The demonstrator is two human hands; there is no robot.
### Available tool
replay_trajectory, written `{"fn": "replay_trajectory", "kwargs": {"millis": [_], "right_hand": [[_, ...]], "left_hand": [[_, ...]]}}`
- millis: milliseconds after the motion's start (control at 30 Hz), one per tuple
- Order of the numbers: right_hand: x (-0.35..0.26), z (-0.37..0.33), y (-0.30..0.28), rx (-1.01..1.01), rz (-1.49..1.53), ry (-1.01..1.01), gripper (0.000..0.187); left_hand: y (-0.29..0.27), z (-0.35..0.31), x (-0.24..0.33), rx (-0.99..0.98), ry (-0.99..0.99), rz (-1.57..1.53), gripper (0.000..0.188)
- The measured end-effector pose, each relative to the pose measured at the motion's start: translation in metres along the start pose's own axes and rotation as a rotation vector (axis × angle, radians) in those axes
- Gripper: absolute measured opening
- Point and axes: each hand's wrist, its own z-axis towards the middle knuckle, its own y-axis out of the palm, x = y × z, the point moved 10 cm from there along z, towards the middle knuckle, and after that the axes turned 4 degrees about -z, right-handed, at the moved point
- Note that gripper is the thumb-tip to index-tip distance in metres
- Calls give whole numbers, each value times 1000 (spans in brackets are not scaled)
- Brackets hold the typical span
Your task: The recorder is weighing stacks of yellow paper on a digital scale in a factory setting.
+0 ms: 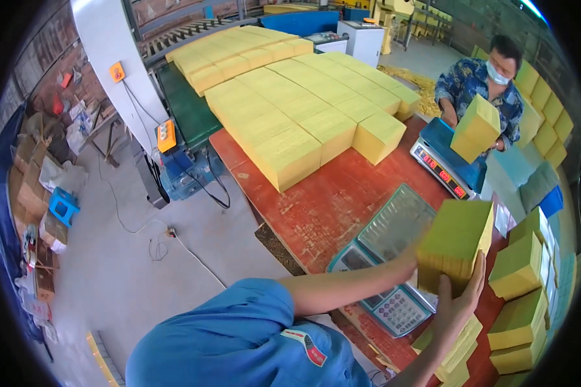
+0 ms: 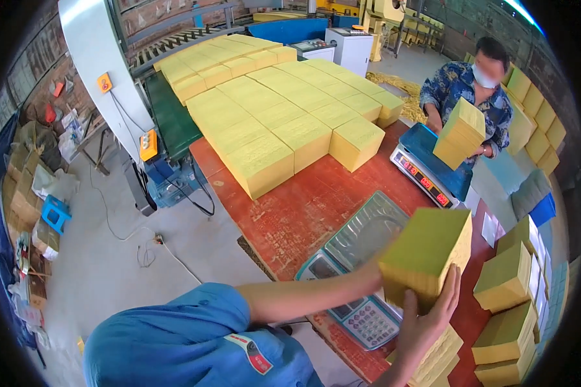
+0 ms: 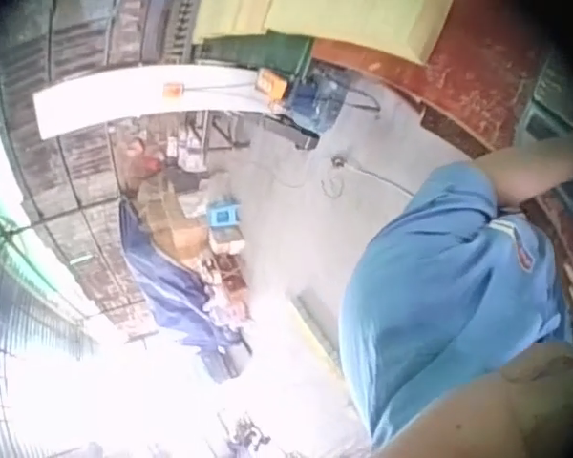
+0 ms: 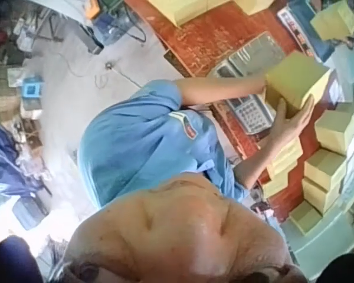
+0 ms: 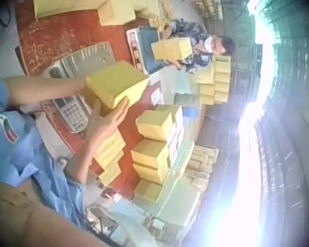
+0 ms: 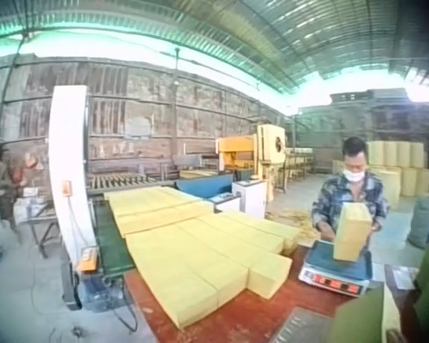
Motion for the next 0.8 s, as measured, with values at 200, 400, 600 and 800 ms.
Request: {"fn": "replay_trajectory", "kwargs": {"millis": [200,400,600,800], "right_hand": [[22,16,30,-185,17,19,76],[-28,0,57,-214,-386,-182,80],[-101,-28,60,-96,-28,-221,73],[-171,-117,314,-771,731,-74,23]], "left_hand": [[-16,-14,-20,103,-405,-215,70],[-73,-96,114,74,-512,285,73],[-90,11,309,-73,-24,1193,26],[-89,213,447,123,402,1384,53]]}}
